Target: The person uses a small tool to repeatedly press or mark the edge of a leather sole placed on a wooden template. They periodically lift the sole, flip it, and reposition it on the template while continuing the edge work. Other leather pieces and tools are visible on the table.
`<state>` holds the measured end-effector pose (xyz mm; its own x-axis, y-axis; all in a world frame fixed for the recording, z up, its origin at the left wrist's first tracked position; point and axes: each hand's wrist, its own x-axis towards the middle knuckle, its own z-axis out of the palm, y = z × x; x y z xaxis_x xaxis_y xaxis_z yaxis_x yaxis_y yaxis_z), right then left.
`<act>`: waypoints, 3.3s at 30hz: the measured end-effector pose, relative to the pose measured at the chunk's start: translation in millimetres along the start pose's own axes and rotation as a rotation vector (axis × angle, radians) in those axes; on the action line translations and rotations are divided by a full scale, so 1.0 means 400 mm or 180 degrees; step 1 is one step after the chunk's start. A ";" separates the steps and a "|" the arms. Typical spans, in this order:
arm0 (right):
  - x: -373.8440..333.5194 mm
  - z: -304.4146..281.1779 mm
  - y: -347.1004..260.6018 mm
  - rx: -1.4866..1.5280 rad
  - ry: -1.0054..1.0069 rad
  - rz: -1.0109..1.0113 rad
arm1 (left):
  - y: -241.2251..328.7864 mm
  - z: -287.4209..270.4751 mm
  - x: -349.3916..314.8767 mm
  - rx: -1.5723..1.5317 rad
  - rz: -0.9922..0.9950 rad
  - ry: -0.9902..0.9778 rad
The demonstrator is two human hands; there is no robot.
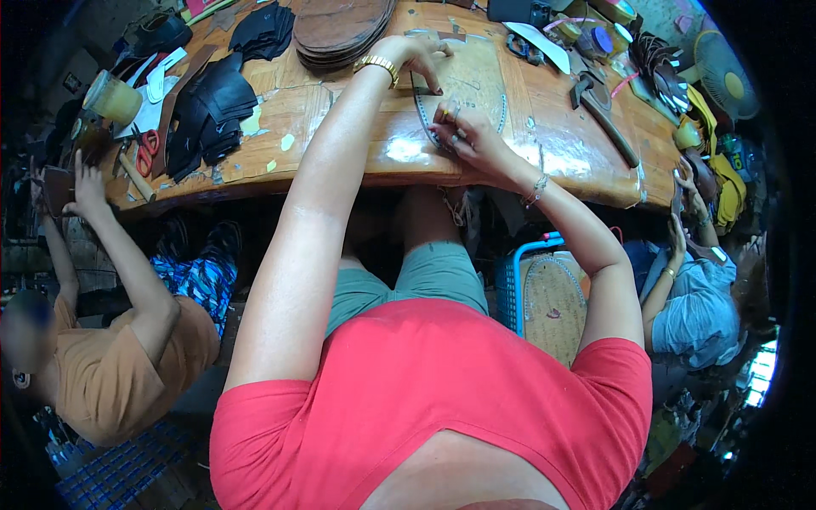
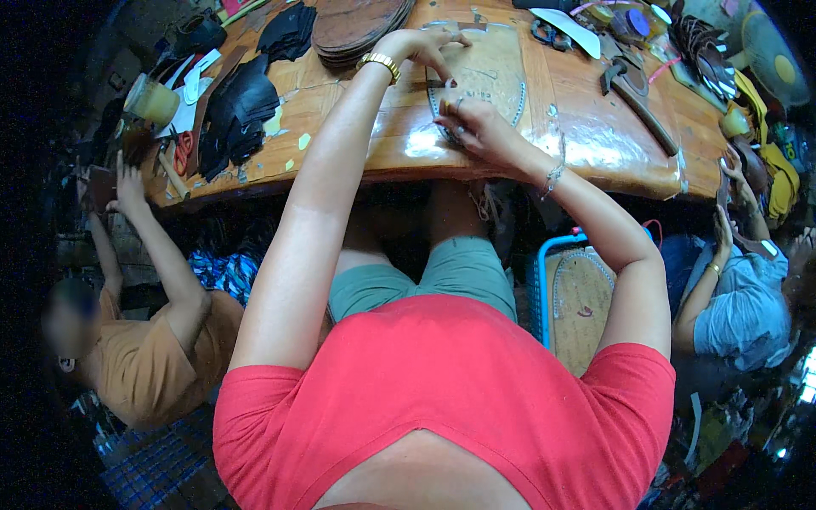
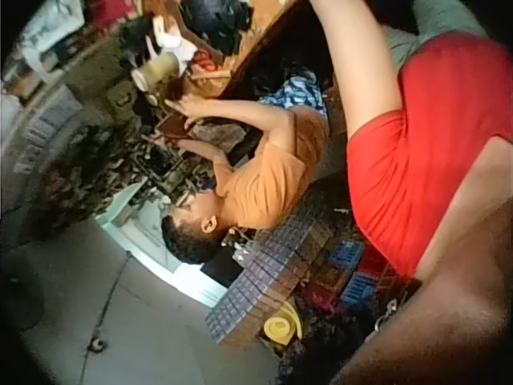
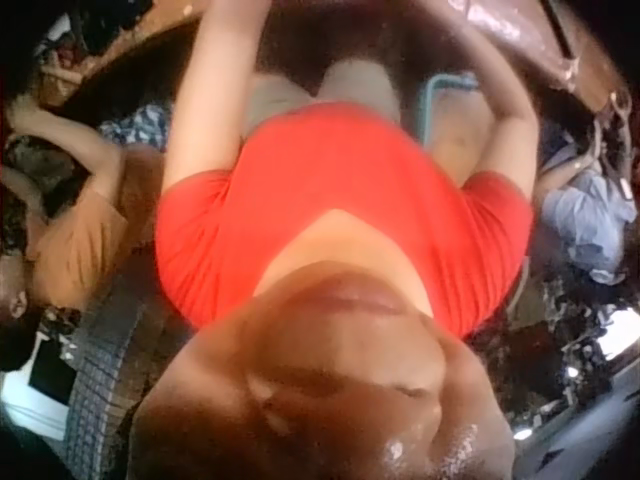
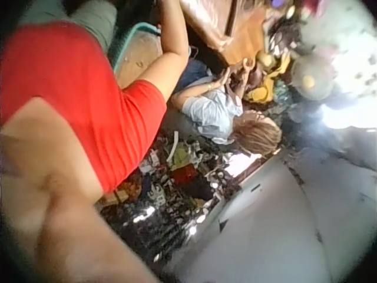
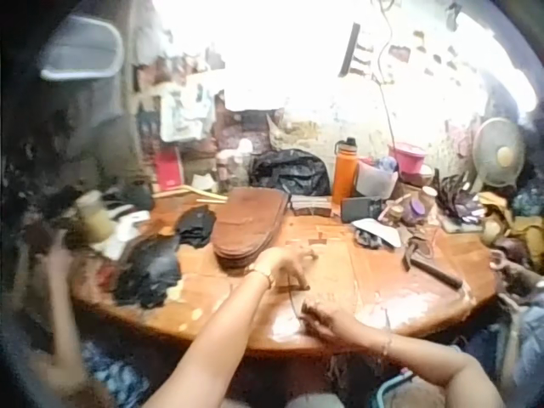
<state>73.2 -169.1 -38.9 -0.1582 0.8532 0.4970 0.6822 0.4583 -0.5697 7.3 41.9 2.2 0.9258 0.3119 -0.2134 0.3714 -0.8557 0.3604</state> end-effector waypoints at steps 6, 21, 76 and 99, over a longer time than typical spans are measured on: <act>0.015 -0.005 -0.006 0.1935 0.0137 0.1461 | -0.033 0.016 0.027 0.0050 0.0208 0.0042; 0.041 -0.016 0.018 0.0469 -0.0249 0.0254 | -0.018 0.002 0.002 -0.0212 0.0067 0.0046; 0.063 0.015 0.056 0.0553 0.0375 0.0191 | 0.004 0.204 -0.274 0.0155 0.0483 0.1835; 0.073 0.015 0.057 0.1337 0.0470 0.0679 | 0.011 0.205 -0.280 0.0075 0.0364 0.1803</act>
<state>80.0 -132.5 -41.2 0.0773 0.9085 0.4107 0.3367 0.3640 -0.8684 -100.5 -30.6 -46.7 0.8555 0.3837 0.3476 0.2710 -0.9040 0.3308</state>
